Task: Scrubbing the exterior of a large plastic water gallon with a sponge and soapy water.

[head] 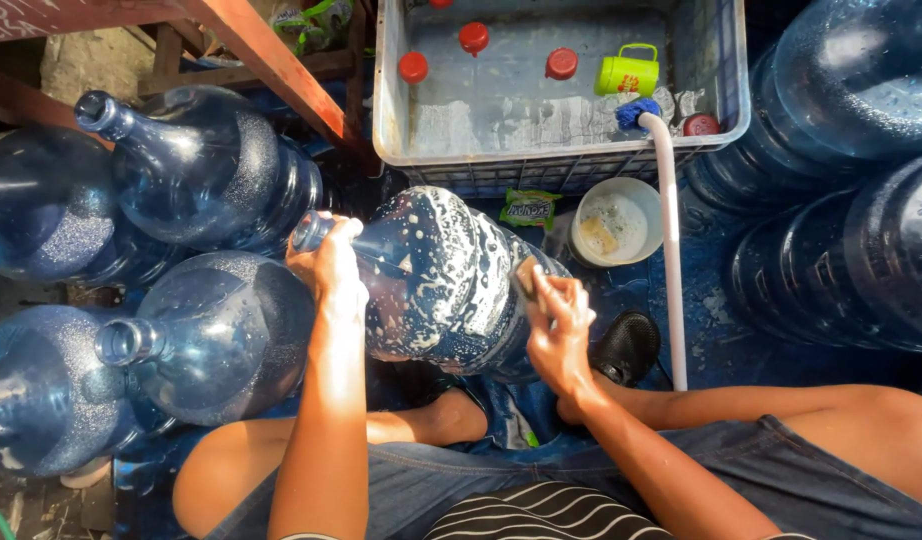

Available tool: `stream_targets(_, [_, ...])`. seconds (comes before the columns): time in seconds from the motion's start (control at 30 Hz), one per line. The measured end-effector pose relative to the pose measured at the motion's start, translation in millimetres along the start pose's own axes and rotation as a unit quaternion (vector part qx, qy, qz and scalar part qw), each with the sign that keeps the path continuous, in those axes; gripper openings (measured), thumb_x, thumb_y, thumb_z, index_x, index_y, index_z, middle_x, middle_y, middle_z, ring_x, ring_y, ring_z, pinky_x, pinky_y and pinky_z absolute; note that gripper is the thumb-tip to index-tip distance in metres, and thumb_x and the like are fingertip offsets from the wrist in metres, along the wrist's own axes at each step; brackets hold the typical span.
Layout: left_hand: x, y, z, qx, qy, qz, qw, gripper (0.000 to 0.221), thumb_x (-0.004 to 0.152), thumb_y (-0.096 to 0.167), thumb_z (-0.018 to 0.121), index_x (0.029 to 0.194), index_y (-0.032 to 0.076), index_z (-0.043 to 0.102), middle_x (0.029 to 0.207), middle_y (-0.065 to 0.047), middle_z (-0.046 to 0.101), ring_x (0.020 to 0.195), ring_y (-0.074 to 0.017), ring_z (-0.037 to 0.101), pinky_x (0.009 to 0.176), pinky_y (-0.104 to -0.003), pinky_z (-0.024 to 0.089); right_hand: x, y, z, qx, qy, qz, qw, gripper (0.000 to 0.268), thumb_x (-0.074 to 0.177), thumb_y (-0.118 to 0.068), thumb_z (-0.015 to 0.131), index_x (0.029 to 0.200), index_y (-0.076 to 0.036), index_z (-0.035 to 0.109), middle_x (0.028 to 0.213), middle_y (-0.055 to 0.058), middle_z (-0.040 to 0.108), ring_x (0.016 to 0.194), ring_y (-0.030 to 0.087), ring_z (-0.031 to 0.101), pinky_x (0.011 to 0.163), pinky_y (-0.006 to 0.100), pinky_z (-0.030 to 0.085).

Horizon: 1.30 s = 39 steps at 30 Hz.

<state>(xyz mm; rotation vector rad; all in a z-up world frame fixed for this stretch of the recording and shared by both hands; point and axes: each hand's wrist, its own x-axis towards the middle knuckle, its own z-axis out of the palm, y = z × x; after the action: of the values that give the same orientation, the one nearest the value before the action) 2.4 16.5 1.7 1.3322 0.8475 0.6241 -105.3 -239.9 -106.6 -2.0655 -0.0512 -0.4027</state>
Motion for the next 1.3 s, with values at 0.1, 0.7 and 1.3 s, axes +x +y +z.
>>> stream_targets(0.1, [14.9,-20.4,2.5,-0.013,0.026,0.006,1.000,0.046,0.054,-0.009,0.080,0.093,0.008,0.064,0.081,-0.008,0.065,0.079,-0.0157,0.070,0.077,-0.033,0.055,-12.0,-16.5,-6.2,-0.032,-0.031,-0.137,0.990,0.059,0.082,-0.004,0.069,0.138,-0.023,0.068,0.124,0.009,0.062,0.106,0.031,0.062,0.088,0.040,0.038])
stream_targets(0.7, [36.0,-26.8,-13.3,-0.009,0.077,-0.021,0.997,0.043,0.054,-0.008,0.080,0.093,0.008,0.068,0.086,-0.008,0.066,0.085,-0.0172,0.069,0.085,-0.035,0.052,6.4,30.6,-15.4,-0.120,0.017,-0.167,0.978,0.045,0.092,-0.005,0.057,0.132,-0.019,0.073,0.119,0.009,0.067,0.097,0.032,0.062,0.083,0.041,0.044])
stream_targets(1.3, [-3.6,-2.0,-9.9,-0.031,0.035,0.011,0.999,0.036,0.059,-0.011,0.078,0.086,0.008,0.064,0.072,-0.006,0.063,0.073,-0.0138,0.067,0.075,-0.029,0.055,154.0,251.3,7.3,-0.412,-0.215,0.253,0.849,0.033,0.078,-0.035,0.070,0.099,-0.012,0.081,0.093,0.019,0.076,0.099,0.045,0.073,0.085,0.053,0.053])
